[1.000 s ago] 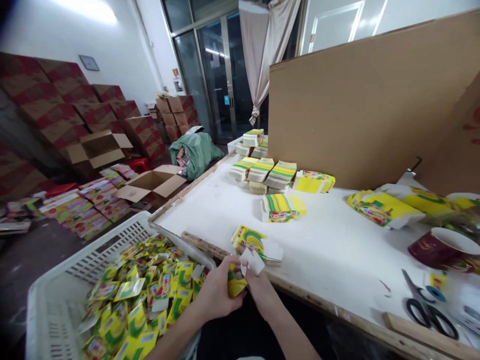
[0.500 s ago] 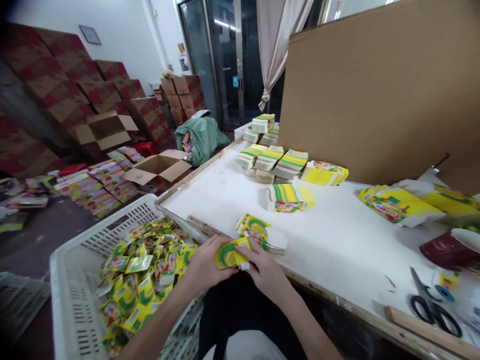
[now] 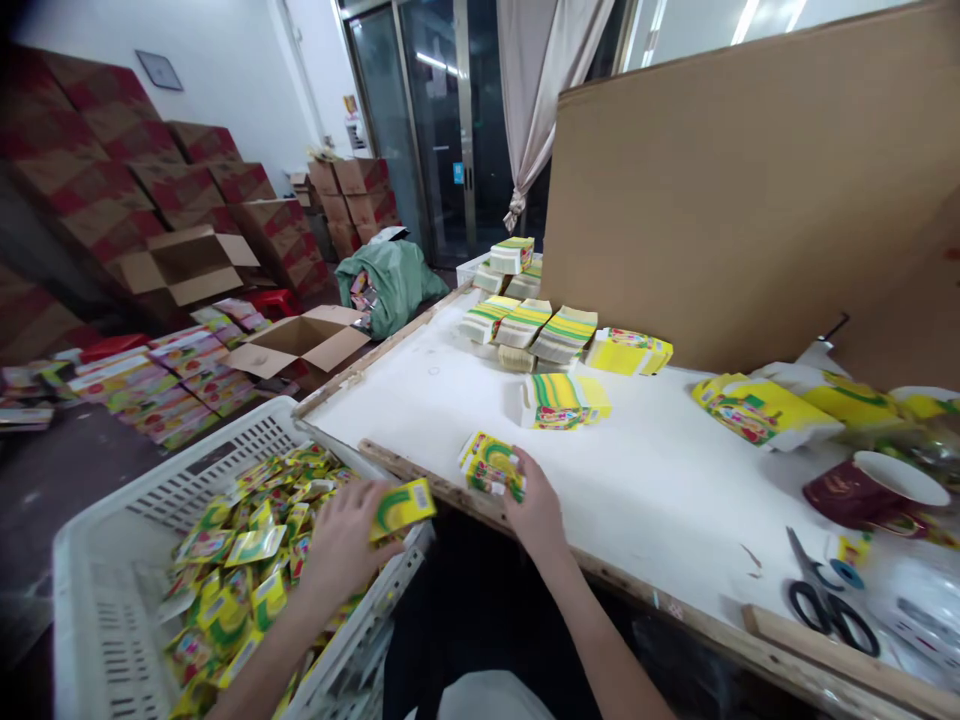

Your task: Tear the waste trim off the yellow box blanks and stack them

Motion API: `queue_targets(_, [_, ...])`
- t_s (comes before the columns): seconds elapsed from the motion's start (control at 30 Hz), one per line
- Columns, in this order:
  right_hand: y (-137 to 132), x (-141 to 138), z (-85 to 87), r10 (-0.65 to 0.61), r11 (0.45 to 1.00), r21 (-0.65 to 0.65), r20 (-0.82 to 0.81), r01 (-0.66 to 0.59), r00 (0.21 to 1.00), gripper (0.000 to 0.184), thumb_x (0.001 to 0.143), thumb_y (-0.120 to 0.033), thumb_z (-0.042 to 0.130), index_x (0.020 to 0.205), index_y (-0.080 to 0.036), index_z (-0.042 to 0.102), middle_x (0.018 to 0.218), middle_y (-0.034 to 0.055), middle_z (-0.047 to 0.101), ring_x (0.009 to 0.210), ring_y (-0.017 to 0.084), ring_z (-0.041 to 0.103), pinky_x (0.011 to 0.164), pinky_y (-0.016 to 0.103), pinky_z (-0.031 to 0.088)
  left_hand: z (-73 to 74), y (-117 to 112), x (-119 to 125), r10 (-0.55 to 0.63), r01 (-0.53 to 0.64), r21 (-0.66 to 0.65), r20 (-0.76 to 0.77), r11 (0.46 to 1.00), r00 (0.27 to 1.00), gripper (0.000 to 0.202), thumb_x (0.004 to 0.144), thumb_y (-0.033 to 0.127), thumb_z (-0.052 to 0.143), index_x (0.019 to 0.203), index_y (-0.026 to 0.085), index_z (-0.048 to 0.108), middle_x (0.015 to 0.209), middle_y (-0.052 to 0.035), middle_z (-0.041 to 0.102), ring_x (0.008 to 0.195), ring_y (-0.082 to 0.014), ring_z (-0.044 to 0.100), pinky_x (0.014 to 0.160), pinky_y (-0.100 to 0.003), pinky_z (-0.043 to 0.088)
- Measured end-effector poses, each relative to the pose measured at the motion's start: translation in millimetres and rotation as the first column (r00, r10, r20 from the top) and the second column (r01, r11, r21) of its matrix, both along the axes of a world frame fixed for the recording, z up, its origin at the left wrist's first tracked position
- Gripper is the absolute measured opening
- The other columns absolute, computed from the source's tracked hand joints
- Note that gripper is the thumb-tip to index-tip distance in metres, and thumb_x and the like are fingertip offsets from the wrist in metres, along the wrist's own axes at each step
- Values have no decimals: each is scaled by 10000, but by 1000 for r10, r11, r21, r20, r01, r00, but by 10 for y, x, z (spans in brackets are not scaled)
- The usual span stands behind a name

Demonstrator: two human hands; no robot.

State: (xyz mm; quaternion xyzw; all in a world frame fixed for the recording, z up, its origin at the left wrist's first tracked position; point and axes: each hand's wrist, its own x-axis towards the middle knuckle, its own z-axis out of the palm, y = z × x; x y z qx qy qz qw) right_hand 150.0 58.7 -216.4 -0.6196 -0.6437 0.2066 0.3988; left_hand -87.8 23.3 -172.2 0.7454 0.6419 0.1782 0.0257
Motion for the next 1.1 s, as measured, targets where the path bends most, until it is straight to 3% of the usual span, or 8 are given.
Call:
queue_targets(0.1, [168,142,-82,-104,995,17,229,103,968,360,673,-94,505,1023,-169,546,918,110,622,912,267,552,834,427,390,-127,9,-237,145,-146,-23,-69,989,987,817,524,292,715,1242,128,362,1262,-185,402,1208,-364,278,951,-524,226])
queue_targets(0.27, [217,123,-75,-118,993,28,207,115,971,294,660,-55,481,930,-163,523,887,118,590,878,276,529,820,463,354,-337,31,49,-117,316,-313,520,896,846,514,658,353,629,1124,186,492,1074,-98,581,1005,-234,517,884,-397,378])
queue_targets(0.4, [93,58,25,-81,997,24,99,79,992,308,680,-86,466,966,-189,411,835,47,561,771,200,557,706,355,441,-365,165,536,97,542,-325,909,775,406,553,626,346,675,1110,155,487,1001,-107,607,935,-213,566,837,-371,426])
queue_targets(0.53, [-131,-81,161,223,972,7,-353,-235,909,341,694,-150,523,981,-237,360,748,-28,514,644,124,553,594,247,462,-166,331,928,183,464,-80,966,882,-181,368,724,368,577,1020,157,522,998,-78,594,987,-201,544,854,-343,422])
queue_targets(0.63, [-292,-259,247,341,913,70,-670,-401,660,431,666,-198,585,1026,-258,356,807,-17,524,654,120,553,605,261,466,-13,399,1100,192,343,-52,900,938,-391,301,778,421,470,914,161,531,832,-35,597,823,-159,589,751,-300,466])
queue_targets(0.7, [-354,-371,283,345,904,82,-718,-420,604,486,638,-197,628,1046,-259,371,858,0,543,718,135,560,651,277,468,20,415,1145,171,239,-83,911,968,-375,330,790,467,424,827,155,528,705,-9,566,692,-131,580,673,-268,476])
queue_targets(0.83, [-316,-428,293,254,945,23,-676,-325,692,349,644,-196,634,950,-224,470,780,0,573,724,157,567,643,278,476,-92,402,1081,134,60,-128,985,990,-108,363,772,504,443,862,161,523,723,-14,578,704,-133,566,651,-249,474])
queue_targets(1.1, [-187,-61,252,164,986,54,-335,-155,928,153,738,-192,482,844,-205,592,807,19,654,755,193,603,682,314,494,-187,429,581,-4,336,-69,977,939,212,275,722,376,578,840,128,597,855,-61,649,810,-207,587,760,-351,467])
